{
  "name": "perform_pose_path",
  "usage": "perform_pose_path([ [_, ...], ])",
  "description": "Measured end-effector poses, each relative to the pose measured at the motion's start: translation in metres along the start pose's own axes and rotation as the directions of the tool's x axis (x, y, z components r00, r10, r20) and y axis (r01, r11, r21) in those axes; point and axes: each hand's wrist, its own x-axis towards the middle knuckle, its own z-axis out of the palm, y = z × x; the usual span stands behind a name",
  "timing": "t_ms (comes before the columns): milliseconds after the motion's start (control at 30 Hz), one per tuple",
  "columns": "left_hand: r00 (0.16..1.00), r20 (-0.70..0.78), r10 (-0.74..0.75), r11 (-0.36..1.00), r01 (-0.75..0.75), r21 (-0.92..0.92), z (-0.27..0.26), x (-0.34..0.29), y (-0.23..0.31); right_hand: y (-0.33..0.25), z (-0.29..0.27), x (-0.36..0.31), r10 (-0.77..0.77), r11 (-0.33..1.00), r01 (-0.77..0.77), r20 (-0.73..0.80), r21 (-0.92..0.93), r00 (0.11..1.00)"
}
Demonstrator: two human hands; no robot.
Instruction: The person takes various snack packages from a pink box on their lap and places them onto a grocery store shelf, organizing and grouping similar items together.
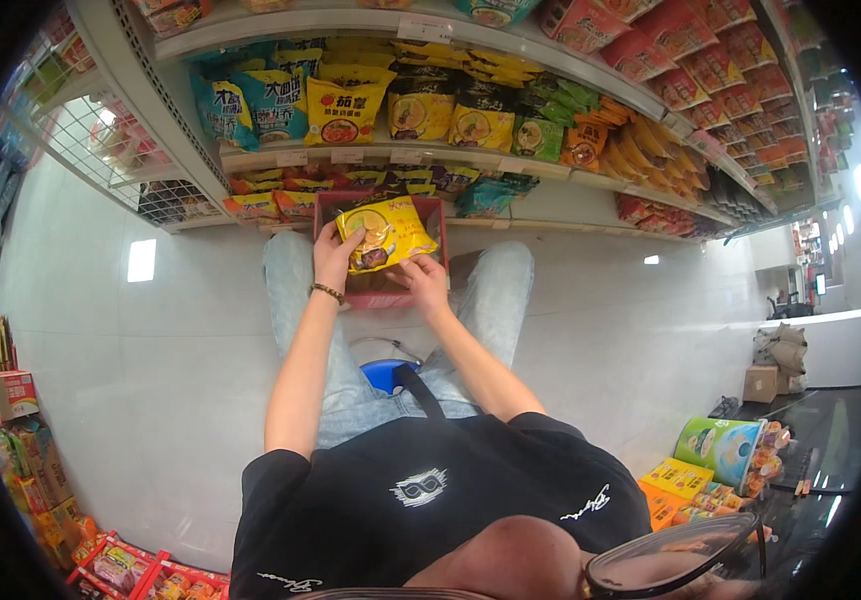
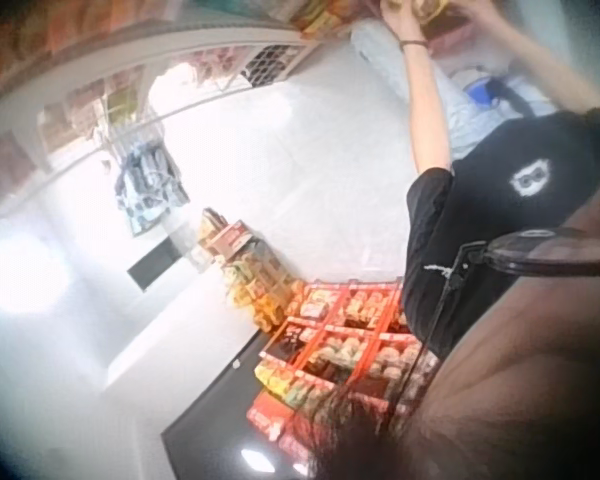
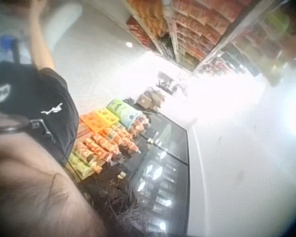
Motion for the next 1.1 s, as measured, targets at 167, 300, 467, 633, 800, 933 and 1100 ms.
perform_pose_path([
  [167,0.978,-0.011,0.207,0.978,-0.207,-0.016,-0.001,0.003,-0.006,-0.005,0.016,-0.002,0.173,0.977,-0.165,-0.048,0.139,0.984],
  [300,0.970,-0.036,0.240,0.971,-0.241,-0.004,0.000,-0.006,0.002,-0.007,0.030,0.003,0.090,0.990,-0.087,-0.019,0.115,0.996],
  [467,0.984,-0.067,0.163,0.981,-0.169,-0.090,-0.007,-0.009,0.007,-0.031,0.044,0.024,-0.009,0.997,0.008,0.014,0.072,1.000],
  [633,0.993,-0.032,0.110,0.987,-0.113,-0.113,-0.012,-0.008,0.004,-0.086,0.043,0.083,-0.172,0.980,0.173,-0.014,0.094,0.985],
  [800,0.995,-0.011,0.102,0.993,-0.102,-0.066,-0.012,-0.003,-0.005,-0.168,0.079,0.142,-0.327,0.933,0.333,-0.063,0.140,0.943],
  [933,0.995,-0.007,0.095,0.994,-0.095,-0.060,-0.011,-0.006,-0.008,-0.212,0.077,0.212,-0.327,0.932,0.320,0.014,0.173,0.945],
  [1100,0.994,-0.049,0.093,0.992,-0.097,-0.085,-0.020,-0.004,-0.015,-0.236,0.093,0.292,-0.341,0.893,0.321,0.009,0.314,0.940],
])
